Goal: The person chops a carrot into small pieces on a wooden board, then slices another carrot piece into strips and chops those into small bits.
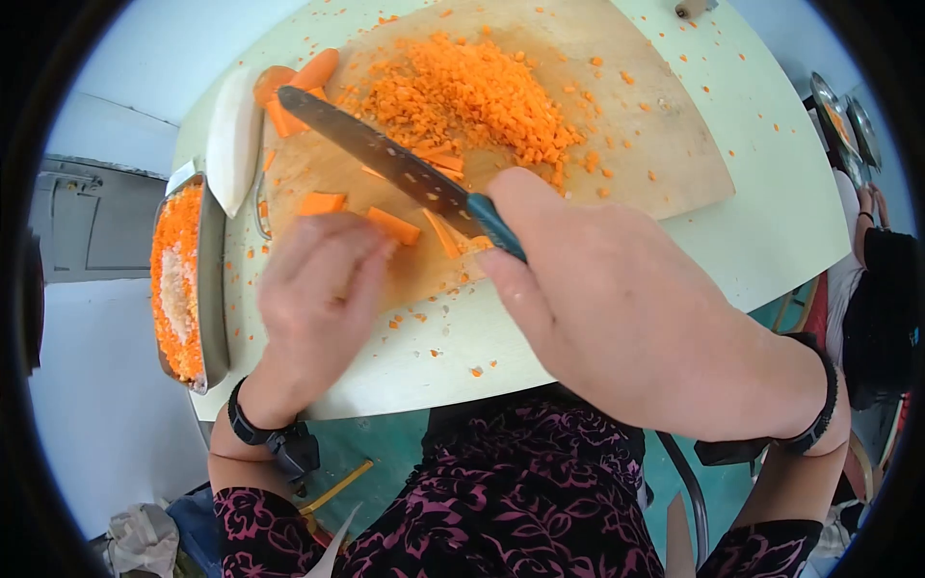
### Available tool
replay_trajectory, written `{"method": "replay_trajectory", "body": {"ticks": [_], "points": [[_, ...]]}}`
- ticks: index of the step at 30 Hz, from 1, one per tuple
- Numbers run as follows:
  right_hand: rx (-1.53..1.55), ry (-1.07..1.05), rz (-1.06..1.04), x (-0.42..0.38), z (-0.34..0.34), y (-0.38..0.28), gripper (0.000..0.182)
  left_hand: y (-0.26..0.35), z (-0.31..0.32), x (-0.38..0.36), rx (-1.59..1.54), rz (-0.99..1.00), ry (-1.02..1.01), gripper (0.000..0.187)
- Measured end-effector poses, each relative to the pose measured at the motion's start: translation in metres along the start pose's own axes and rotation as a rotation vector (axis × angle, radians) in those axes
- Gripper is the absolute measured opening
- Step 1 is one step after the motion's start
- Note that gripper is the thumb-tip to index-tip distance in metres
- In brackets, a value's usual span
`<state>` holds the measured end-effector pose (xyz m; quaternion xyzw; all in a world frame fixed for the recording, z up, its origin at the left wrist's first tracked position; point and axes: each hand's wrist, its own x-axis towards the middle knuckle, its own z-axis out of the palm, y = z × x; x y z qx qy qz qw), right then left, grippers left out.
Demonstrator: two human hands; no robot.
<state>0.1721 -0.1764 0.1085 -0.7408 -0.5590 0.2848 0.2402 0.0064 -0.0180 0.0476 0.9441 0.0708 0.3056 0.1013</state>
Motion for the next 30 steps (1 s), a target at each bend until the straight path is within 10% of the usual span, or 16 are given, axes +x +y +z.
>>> {"method": "replay_trajectory", "body": {"ticks": [13,23,30], "points": [[0.029,-0.023,-0.115,-0.005,0.012,0.009,0.02,-0.047,-0.039,-0.014,-0.163,-0.434,-0.339,0.028],[0.029,0.105,-0.168,-0.007,0.025,0.016,0.021,0.002,0.002,-0.002,0.111,0.164,-0.061,0.023],[-0.094,0.174,-0.171,-0.004,0.026,0.014,0.019,0.0,0.005,-0.006,0.092,-0.004,-0.119,0.015]]}}
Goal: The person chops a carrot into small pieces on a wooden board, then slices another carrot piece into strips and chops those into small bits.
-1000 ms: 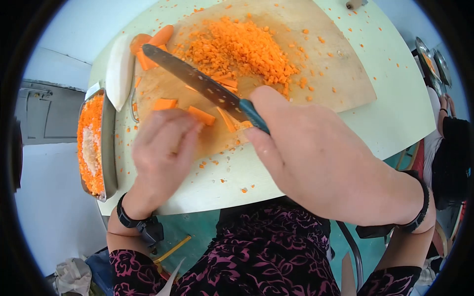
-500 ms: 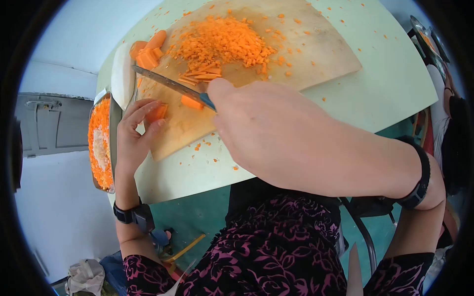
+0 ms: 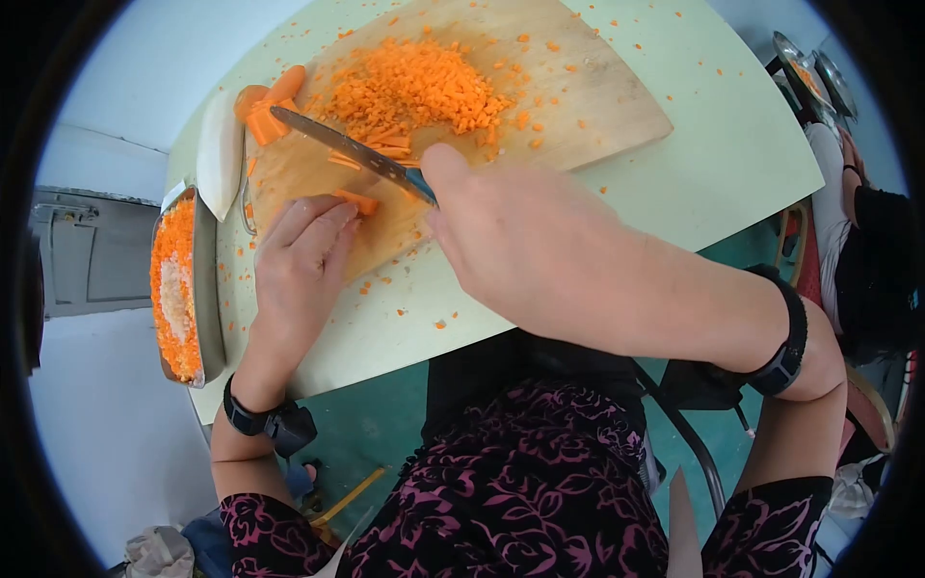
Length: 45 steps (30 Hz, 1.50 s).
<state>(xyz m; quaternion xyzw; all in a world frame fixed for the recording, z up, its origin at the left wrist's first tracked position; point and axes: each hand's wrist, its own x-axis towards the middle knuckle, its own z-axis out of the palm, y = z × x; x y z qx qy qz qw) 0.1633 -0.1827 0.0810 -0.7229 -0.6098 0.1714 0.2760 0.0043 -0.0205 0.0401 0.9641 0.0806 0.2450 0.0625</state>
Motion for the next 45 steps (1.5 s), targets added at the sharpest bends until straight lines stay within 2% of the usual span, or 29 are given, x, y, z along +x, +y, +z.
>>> {"method": "replay_trajectory", "body": {"ticks": [3,9,12,21,30,39,42,45], "points": [[-0.027,0.015,-0.019,0.006,-0.004,0.001,0.016,-0.001,0.0,0.0,0.035,0.032,0.035,0.015],[-0.08,-0.218,0.06,0.007,-0.007,-0.01,0.02,0.0,0.006,0.0,0.062,0.052,0.082,0.02],[-0.067,-0.241,0.02,0.007,-0.007,-0.008,0.021,0.0,0.009,0.0,0.101,0.093,0.092,0.026],[-0.077,-0.131,-0.11,0.003,-0.002,-0.009,0.02,-0.001,0.011,0.0,0.099,0.132,0.112,0.024],[-0.126,-0.17,-0.089,0.003,-0.005,-0.015,0.019,0.0,0.009,0.0,0.106,0.124,0.078,0.024],[-0.076,-0.194,-0.245,0.031,-0.004,-0.009,0.015,-0.001,0.008,-0.003,0.1,0.11,0.078,0.026],[-0.036,-0.205,-0.208,0.046,0.001,-0.015,0.012,0.001,0.007,-0.001,0.096,0.108,0.072,0.025],[-0.092,-0.078,-0.163,0.048,0.008,-0.005,0.011,-0.002,0.011,0.0,0.083,0.136,0.102,0.025]]}}
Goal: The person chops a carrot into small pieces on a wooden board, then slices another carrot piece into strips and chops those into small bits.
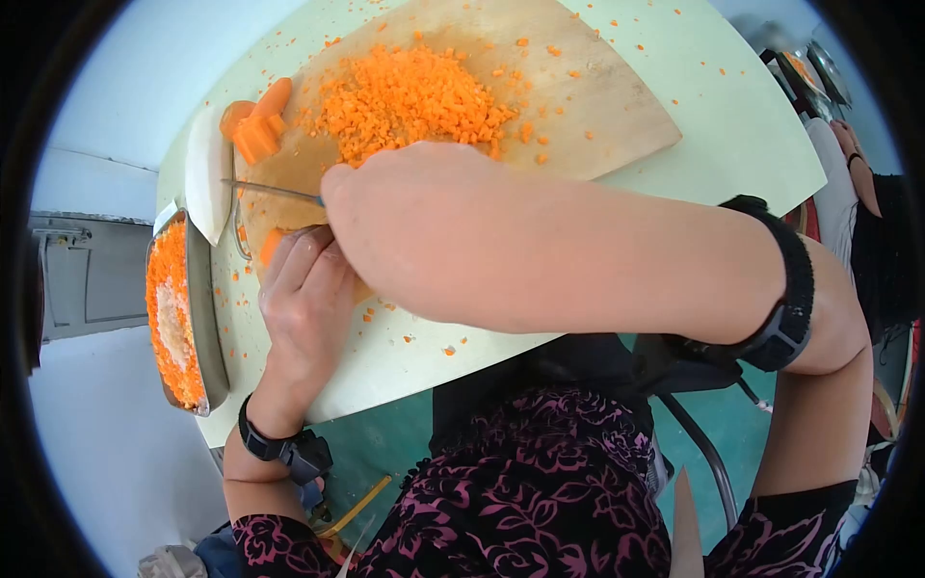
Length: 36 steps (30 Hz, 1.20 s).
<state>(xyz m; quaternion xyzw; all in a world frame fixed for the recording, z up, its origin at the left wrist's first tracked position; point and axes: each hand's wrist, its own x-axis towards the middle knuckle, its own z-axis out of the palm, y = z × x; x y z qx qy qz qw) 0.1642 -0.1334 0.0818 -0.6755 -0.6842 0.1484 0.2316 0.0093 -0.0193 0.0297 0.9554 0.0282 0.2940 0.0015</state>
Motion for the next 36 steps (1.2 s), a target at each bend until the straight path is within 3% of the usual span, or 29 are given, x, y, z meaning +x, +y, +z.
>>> {"method": "replay_trajectory", "body": {"ticks": [21,28,30,33,36], "points": [[-0.084,-0.127,0.022,-0.028,-0.013,-0.016,0.019,0.001,-0.002,-0.002,0.018,-0.007,-0.006,0.027],[-0.057,-0.09,-0.058,-0.001,-0.005,-0.003,0.016,-0.001,-0.001,-0.004,-0.016,0.012,0.004,0.031],[-0.034,0.012,-0.095,-0.001,0.001,0.004,0.016,-0.001,0.001,-0.004,-0.031,0.018,0.018,0.031],[-0.067,-0.038,0.076,-0.01,-0.011,-0.002,0.016,-0.003,0.002,-0.005,-0.038,0.021,0.037,0.029],[-0.061,-0.007,0.015,-0.018,-0.013,-0.008,0.016,-0.001,0.002,-0.008,-0.031,0.01,0.025,0.028]]}}
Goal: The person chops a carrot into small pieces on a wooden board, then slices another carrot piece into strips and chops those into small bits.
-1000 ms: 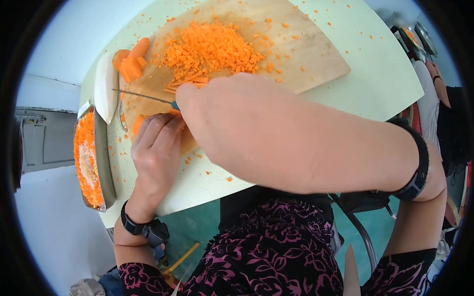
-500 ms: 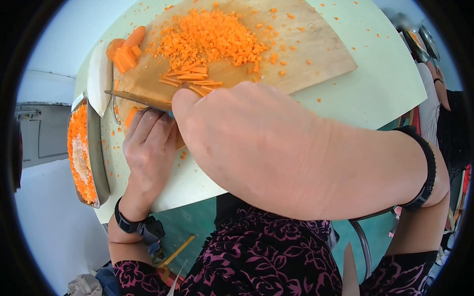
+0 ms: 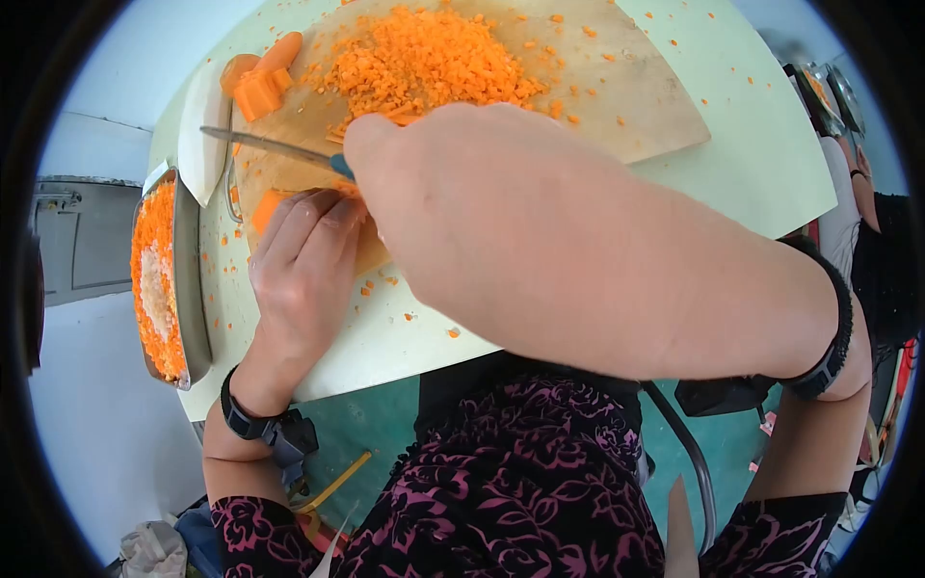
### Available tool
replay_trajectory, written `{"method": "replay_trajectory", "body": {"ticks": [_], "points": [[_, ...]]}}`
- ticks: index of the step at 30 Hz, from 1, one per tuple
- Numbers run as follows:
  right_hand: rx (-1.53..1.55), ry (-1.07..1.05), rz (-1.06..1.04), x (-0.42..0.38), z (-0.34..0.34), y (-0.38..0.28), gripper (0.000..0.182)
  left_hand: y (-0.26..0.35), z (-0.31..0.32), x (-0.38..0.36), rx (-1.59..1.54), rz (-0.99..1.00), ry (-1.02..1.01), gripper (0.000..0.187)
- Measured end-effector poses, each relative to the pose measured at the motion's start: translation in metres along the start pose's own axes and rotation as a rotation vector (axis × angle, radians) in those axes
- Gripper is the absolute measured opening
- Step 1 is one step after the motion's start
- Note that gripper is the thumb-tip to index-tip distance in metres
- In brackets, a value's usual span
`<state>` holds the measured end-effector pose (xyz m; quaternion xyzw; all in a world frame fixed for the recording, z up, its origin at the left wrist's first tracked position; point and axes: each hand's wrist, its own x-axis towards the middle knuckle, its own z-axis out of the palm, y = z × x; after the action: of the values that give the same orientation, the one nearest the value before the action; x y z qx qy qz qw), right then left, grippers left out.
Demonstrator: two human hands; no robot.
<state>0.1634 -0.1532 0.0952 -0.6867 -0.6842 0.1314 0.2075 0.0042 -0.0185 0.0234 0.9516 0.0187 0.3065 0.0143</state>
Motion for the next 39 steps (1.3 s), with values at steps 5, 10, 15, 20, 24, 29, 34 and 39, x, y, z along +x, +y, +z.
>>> {"method": "replay_trajectory", "body": {"ticks": [5,10,15,20,24,29,34,39], "points": [[0.015,-0.026,-0.009,-0.005,0.006,-0.002,0.018,0.0,0.001,0.001,0.023,-0.003,0.0,0.028],[0.03,-0.036,-0.015,-0.008,0.004,-0.001,0.018,-0.001,0.001,0.002,0.021,0.003,0.006,0.028],[-0.059,-0.063,-0.024,-0.001,0.004,0.002,0.017,-0.004,0.003,0.0,0.004,0.017,0.026,0.028],[0.027,-0.08,-0.085,0.012,0.013,0.007,0.015,0.0,-0.001,0.003,0.029,0.018,0.025,0.027],[0.037,-0.03,-0.095,0.018,0.013,0.013,0.014,0.002,0.0,0.003,0.058,0.021,0.019,0.026],[-0.064,0.065,-0.125,0.005,0.004,0.011,0.015,-0.001,0.003,0.0,0.046,0.015,0.042,0.026],[-0.003,-0.002,-0.047,-0.005,0.0,-0.002,0.016,0.0,0.002,0.0,0.046,0.015,0.034,0.026],[0.013,-0.04,-0.079,-0.006,0.002,0.001,0.017,0.001,0.001,0.0,0.057,0.02,0.038,0.027]]}}
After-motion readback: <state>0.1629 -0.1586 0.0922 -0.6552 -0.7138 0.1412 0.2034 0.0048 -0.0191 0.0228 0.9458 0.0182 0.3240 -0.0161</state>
